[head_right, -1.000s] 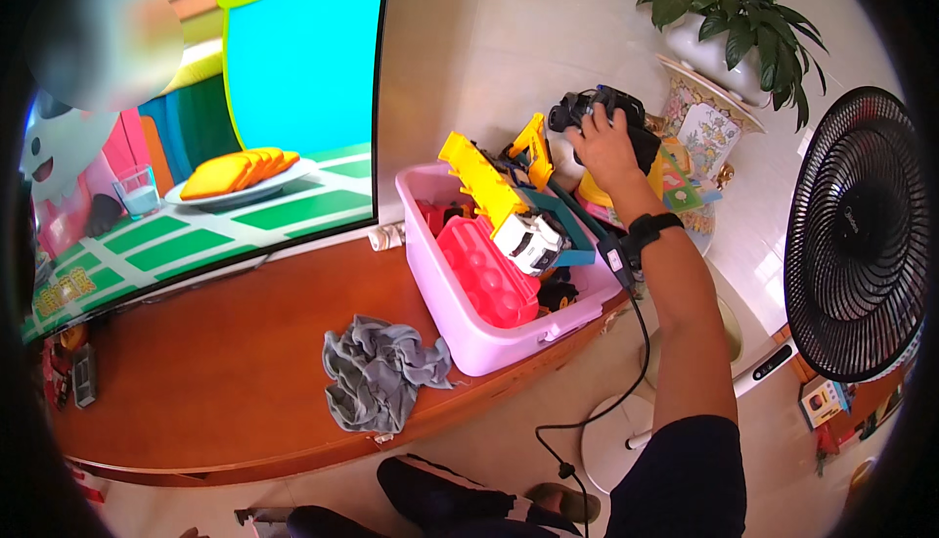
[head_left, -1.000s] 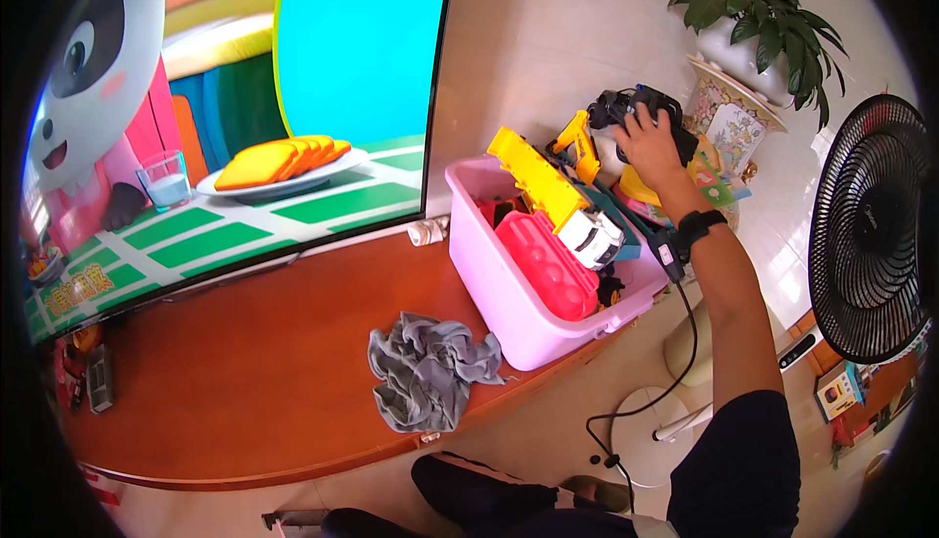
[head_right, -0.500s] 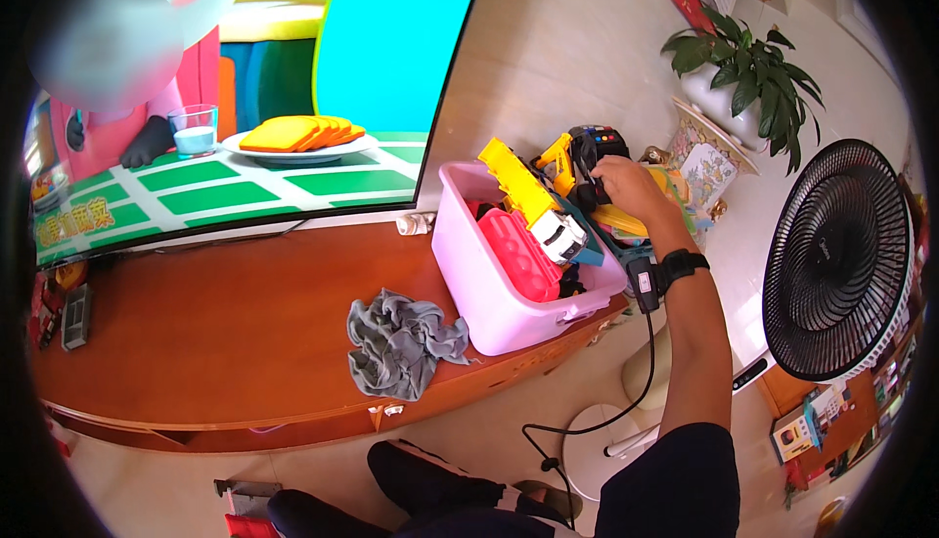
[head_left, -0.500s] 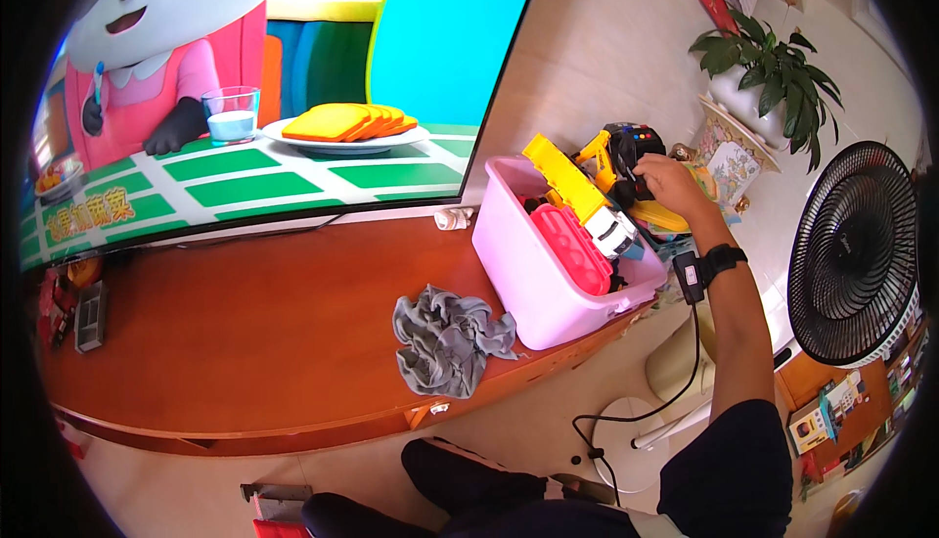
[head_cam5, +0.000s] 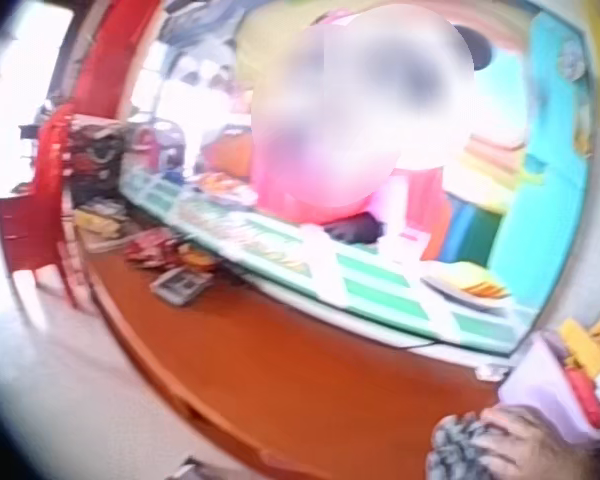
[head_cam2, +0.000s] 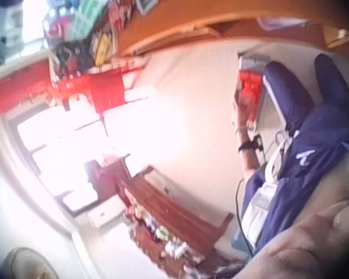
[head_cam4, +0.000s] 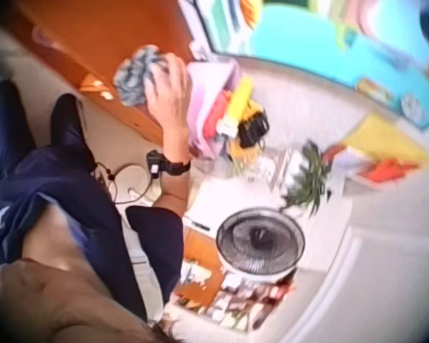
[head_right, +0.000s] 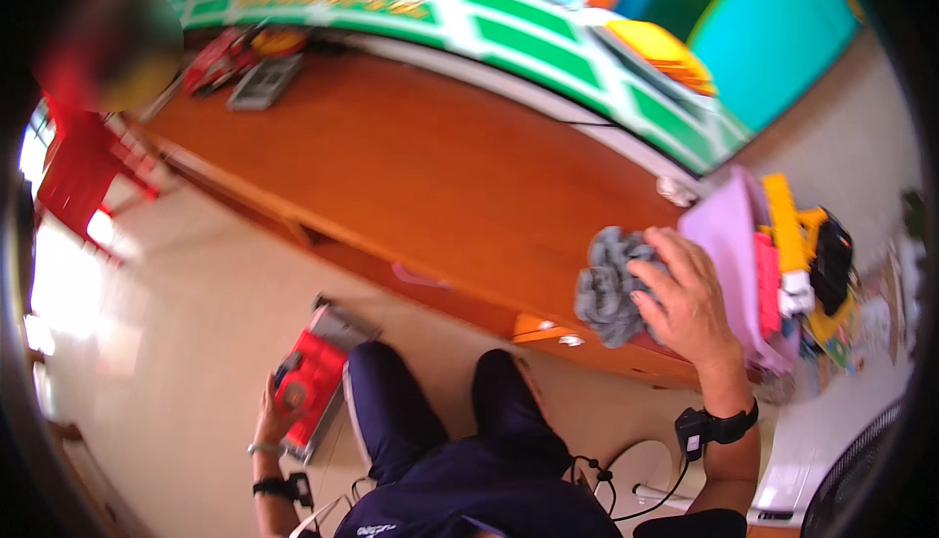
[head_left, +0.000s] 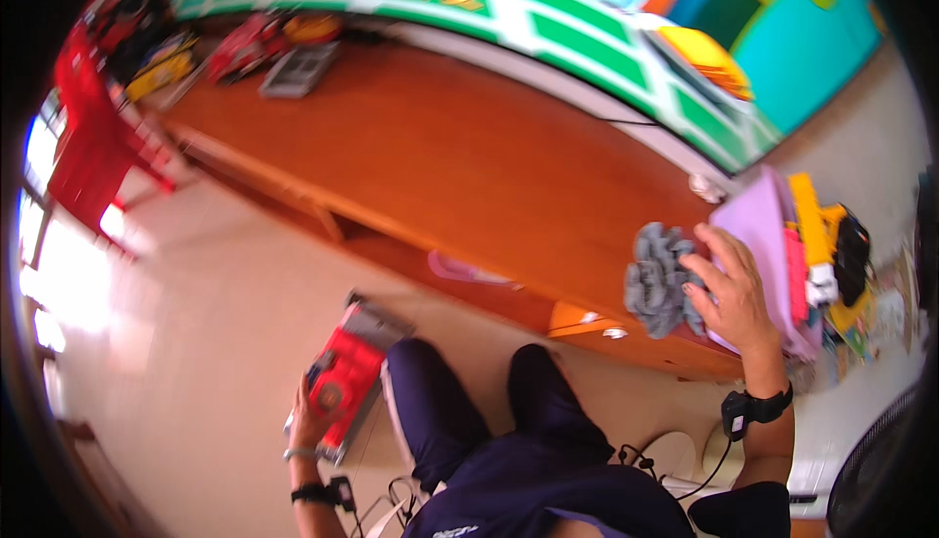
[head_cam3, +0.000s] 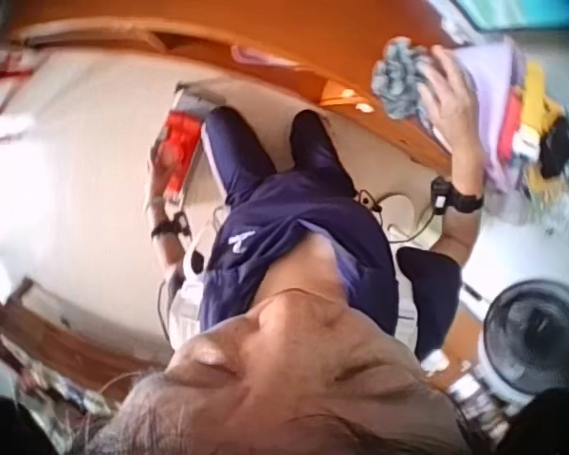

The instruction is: Cleaning and organizing toys on a television stand using a cloth.

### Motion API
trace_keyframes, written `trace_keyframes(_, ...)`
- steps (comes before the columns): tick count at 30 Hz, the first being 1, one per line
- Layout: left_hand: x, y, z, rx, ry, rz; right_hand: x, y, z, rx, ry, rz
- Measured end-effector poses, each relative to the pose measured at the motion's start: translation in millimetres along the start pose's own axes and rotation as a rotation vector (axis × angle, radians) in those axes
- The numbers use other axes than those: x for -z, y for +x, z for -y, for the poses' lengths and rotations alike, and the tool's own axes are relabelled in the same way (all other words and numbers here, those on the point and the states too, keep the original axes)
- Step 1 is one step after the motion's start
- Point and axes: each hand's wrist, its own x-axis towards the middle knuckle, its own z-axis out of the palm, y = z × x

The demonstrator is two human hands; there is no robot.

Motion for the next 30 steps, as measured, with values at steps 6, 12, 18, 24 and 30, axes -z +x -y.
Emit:
trace_keyframes(6,1,6,-47,-0.208,0.239,0.038,-128,-48,-87,-0.505,0.067,0.157)
trace_keyframes(12,-17,-6,-38,-0.196,0.334,-0.238,-175,-49,-81,-0.630,0.094,0.059)
trace_keyframes(18,-8,-9,-54,-0.013,0.219,-0.159,-182,-52,-87,-0.655,0.034,0.008)
trace_keyframes(24,6,-46,-11,-0.007,0.143,-0.386,-176,-46,-82,-0.702,-0.004,-0.040)
trace_keyframes(30,12,-116,54,0.249,0.066,-0.510,-175,-38,-68,-0.698,0.009,-0.110)
